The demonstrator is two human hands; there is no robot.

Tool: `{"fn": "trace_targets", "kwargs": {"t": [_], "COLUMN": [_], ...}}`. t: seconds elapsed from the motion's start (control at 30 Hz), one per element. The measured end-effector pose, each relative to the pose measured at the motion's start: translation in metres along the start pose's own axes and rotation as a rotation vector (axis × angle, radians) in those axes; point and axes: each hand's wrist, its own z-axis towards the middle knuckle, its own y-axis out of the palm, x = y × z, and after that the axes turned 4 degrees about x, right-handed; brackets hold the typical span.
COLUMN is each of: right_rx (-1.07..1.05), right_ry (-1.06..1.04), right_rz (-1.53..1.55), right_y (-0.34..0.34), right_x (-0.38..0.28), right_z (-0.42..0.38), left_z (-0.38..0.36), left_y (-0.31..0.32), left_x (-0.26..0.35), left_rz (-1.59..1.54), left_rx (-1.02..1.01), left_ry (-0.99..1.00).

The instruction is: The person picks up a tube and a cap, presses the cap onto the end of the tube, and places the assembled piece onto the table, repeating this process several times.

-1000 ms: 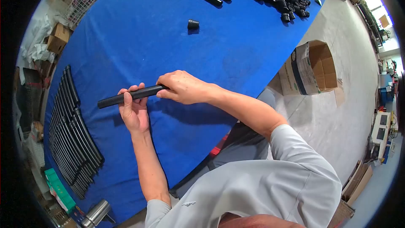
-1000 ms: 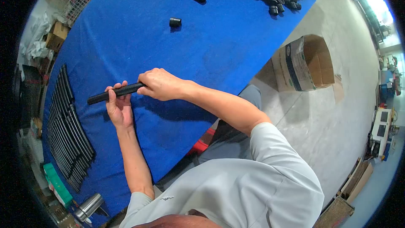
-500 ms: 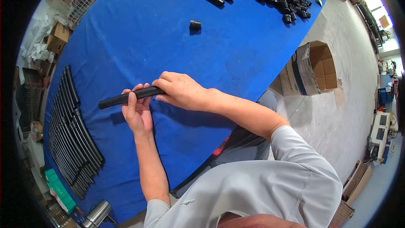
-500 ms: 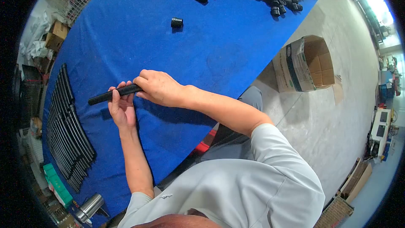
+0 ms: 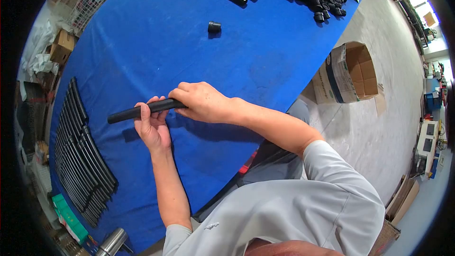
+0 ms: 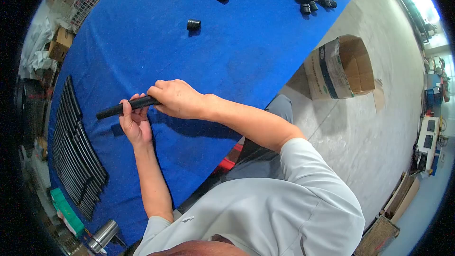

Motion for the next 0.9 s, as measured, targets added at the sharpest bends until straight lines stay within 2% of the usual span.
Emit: {"fn": "trace_targets", "kwargs": {"t": [0.03,0.13,0.23,0.27,0.37,0.4,0.5,0.6,0.7,0.73,0.8,0.83,0.87,0.9], "right_rx": [-0.006,-0.22,-0.284,-0.327,0.017,-0.052,-0.101,-0.382,-0.268,-0.067,-0.02,0.003,0.029,-0.049], "right_ry": [0.038,0.328,0.761,0.744,0.054,0.05,0.096,0.734,0.423,0.159,0.065,0.018,0.024,0.114], "right_rz": [0.028,0.245,0.726,0.656,0.109,-0.014,0.042,0.53,0.286,0.16,0.03,-0.035,0.046,0.112], "right_y": [0.001,-0.014,-0.019,-0.023,-0.002,-0.006,-0.006,-0.031,-0.02,-0.011,-0.005,-0.005,-0.006,-0.01], "right_x": [0.0,-0.003,-0.007,-0.01,0.003,-0.002,-0.001,-0.017,-0.007,-0.004,-0.002,-0.004,-0.006,-0.009], "right_z": [0.0,0.008,0.011,0.013,0.0,-0.001,-0.001,0.016,0.008,0.004,0.0,-0.001,-0.001,0.002], "left_z": [-0.001,0.0,-0.002,-0.002,-0.003,-0.003,-0.003,-0.003,-0.003,-0.003,-0.001,0.0,0.0,0.0], "left_y": [0.0,0.001,0.007,0.008,0.011,0.012,0.011,0.01,0.011,0.01,0.005,0.003,0.0,0.0], "left_x": [0.0,-0.001,0.0,0.0,-0.001,-0.002,-0.001,0.0,-0.002,-0.003,-0.006,-0.005,-0.003,-0.001], "left_rz": [0.002,-0.001,-0.018,-0.017,0.002,0.01,0.025,0.041,0.036,0.028,0.011,-0.044,-0.1,-0.155], "left_rx": [-0.015,-0.045,-0.037,-0.034,0.018,0.042,0.047,0.013,0.018,0.036,0.074,0.031,-0.012,-0.055], "left_ry": [0.004,0.015,0.016,0.014,0.038,0.05,0.037,0.035,0.053,0.058,0.067,0.047,0.027,0.007]}}
